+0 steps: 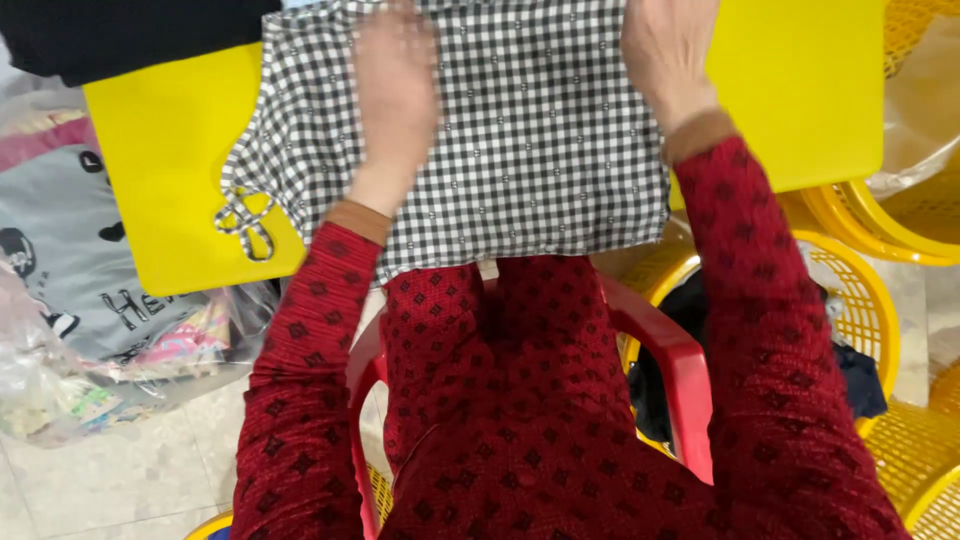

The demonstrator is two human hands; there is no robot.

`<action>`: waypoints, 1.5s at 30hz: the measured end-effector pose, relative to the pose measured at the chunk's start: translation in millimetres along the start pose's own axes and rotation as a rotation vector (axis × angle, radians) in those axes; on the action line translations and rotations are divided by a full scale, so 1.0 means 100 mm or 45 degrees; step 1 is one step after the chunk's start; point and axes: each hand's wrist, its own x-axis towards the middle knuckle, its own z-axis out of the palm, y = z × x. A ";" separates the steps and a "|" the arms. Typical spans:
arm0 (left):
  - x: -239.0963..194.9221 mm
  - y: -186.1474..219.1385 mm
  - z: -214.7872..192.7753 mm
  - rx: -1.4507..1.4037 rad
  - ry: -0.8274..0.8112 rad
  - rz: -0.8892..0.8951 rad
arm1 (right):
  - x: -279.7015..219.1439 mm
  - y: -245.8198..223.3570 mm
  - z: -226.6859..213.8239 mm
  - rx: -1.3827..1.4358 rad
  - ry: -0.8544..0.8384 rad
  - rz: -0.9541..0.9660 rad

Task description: The person folds a checkered top, a dark blue t-shirt, and a black garment on a yellow table. They smooth and align each item, then stack them. The person also picks up a black jacket from a yellow basket and places it on the table.

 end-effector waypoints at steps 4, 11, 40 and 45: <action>-0.61 0.22 0.62 0.989 -0.515 0.561 | -0.52 -0.67 -0.56 0.773 -0.111 0.231; -0.85 0.06 0.82 0.929 -0.566 0.541 | -1.31 -1.07 -0.45 0.448 -0.580 0.074; -1.14 -0.26 -0.27 0.676 -0.552 -0.067 | -1.00 -1.40 -0.60 0.320 -0.597 0.082; -1.17 -0.43 -0.50 0.325 -0.435 -0.104 | -0.83 -2.18 -0.48 0.667 -0.493 -0.374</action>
